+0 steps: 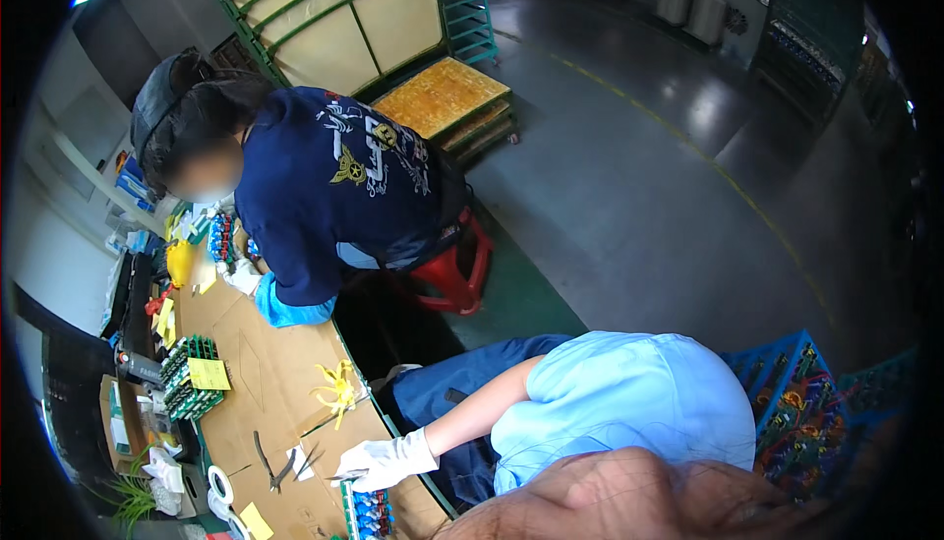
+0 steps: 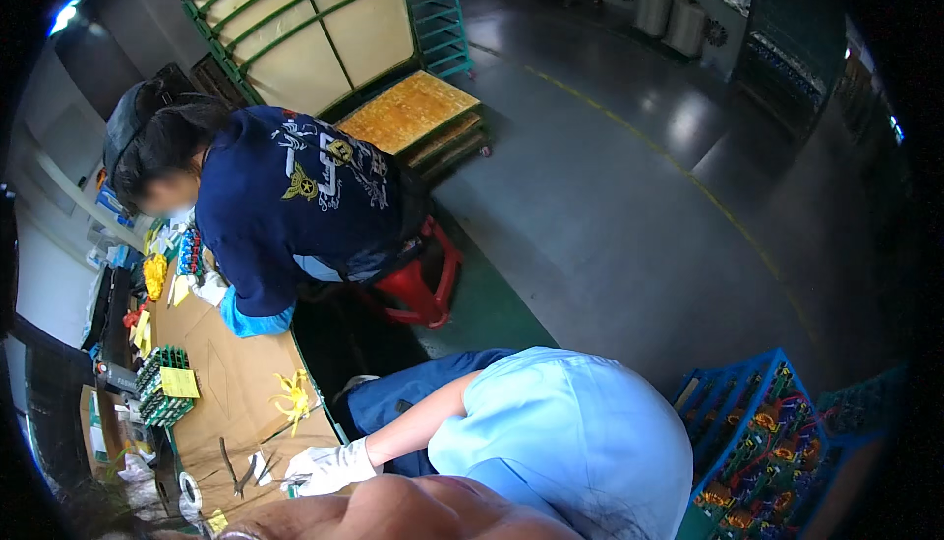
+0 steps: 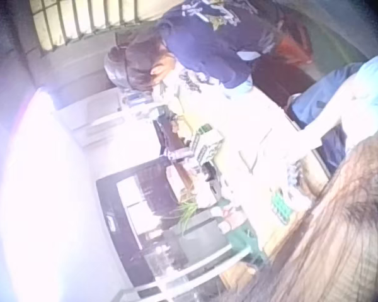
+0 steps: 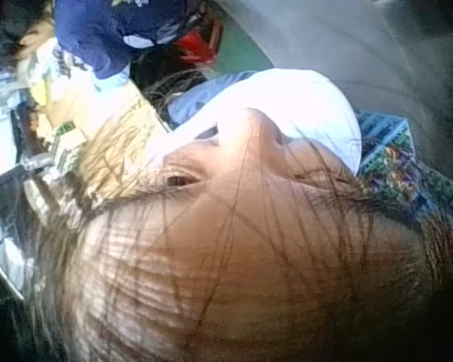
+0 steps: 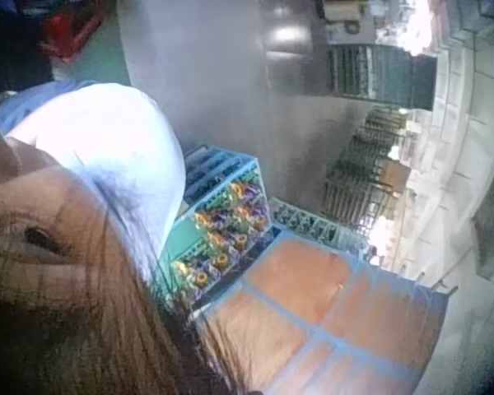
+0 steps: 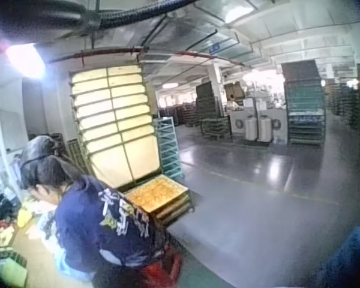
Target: The person repeatedly picks up green circuit boards, flips them over, and scrapes the soldered side with a small metal tool. They handle the boards one at a time, inspecting both sides and placing them back on the table.
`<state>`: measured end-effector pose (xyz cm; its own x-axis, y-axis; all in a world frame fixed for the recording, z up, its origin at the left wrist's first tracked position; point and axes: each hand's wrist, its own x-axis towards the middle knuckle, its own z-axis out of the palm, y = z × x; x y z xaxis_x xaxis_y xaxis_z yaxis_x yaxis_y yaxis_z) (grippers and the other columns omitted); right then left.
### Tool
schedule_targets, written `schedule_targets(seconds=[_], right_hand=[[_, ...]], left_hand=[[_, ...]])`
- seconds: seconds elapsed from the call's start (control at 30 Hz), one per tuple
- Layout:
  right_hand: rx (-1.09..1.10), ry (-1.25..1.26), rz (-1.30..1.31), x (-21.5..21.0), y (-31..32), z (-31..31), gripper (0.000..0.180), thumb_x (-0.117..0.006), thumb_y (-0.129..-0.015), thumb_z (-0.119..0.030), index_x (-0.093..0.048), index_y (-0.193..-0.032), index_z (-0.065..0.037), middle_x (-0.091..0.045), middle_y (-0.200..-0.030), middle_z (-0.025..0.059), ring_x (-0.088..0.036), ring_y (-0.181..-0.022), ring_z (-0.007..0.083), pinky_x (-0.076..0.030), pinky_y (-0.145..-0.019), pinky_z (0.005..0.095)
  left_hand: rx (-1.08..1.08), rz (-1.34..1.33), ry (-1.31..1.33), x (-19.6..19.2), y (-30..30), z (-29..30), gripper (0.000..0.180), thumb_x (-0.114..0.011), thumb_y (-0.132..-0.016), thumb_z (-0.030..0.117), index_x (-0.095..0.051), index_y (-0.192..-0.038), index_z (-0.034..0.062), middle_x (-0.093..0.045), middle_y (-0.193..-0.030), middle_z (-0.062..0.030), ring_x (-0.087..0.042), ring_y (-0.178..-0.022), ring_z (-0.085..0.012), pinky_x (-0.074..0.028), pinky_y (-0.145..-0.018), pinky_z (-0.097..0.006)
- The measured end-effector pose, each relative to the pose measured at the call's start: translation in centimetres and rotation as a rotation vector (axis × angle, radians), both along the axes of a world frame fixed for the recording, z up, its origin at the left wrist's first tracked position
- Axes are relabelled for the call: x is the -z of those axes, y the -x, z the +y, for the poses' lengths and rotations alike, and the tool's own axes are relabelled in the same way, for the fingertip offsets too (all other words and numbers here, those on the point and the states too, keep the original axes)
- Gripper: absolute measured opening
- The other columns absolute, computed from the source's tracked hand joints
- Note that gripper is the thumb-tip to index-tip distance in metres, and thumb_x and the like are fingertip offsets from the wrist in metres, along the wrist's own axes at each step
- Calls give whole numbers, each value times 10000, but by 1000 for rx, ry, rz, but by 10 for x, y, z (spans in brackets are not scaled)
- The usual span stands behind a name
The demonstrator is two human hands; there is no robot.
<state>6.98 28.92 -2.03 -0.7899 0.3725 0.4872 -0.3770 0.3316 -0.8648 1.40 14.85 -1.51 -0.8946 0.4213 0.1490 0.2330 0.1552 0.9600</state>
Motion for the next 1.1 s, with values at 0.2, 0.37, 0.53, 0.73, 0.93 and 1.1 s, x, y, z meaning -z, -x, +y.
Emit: schedule_targets(seconds=[0.2, 0.37, 0.53, 0.73, 0.93, 1.1], right_hand=[[13, -60, 125, 43, 21, -1, 328, -644, -900, -274, -643, -1105, -18, -658, -981, 165, -648, -893, 328, -517, -767, 400], [-20, 83, 11, 28, 18, -2, 341, -692, -886, -302, -667, -1078, -22, -673, -953, 154, -655, -876, 304, -522, -756, 387], [-46, 78, 48, 24, 8, 0, 386, -718, -871, -289, -677, -1157, -32, -706, -1017, 135, -663, -909, 245, -528, -785, 358], [-190, 239, -61, 30, 7, 15, 435, -730, -850, -200, -660, -1248, -40, -724, -1108, 95, -656, -982, 159, -528, -848, 321], [-339, 485, -270, -8, -10, 19, 421, -671, -869, -175, -656, -1283, -104, -712, -955, 36, -596, -708, 108, -511, -646, 283], [-258, 500, -383, -19, -2, 22, 388, -620, -909, -138, -646, -1294, -100, -720, -965, 103, -624, -614, 128, -525, -570, 279]], left_hand=[[34, -30, 30, 9, 4, 19, 384, -572, -1003, 191, -544, -1303, -47, -592, -1261, -159, -569, -1127, -216, -459, -992, -354], [68, -47, 39, 14, 10, 31, 386, -565, -1007, 196, -543, -1307, -47, -588, -1269, -161, -564, -1137, -219, -454, -1000, -356], [106, -49, 37, 15, 15, 35, 389, -557, -1011, 200, -542, -1311, -48, -585, -1277, -163, -559, -1147, -221, -449, -1008, -358], [100, -47, 26, 14, 16, 31, 393, -548, -1016, 206, -540, -1315, -49, -581, -1287, -166, -553, -1159, -224, -443, -1018, -360], [-105, -88, -4, 14, 29, -17, 397, -538, -1021, 212, -539, -1319, -50, -577, -1297, -169, -547, -1170, -227, -437, -1028, -362], [-290, -28, 20, -23, 11, -68, 369, -530, -1023, 185, -551, -1313, -41, -578, -1303, -155, -544, -1179, -224, -417, -1055, -368]])
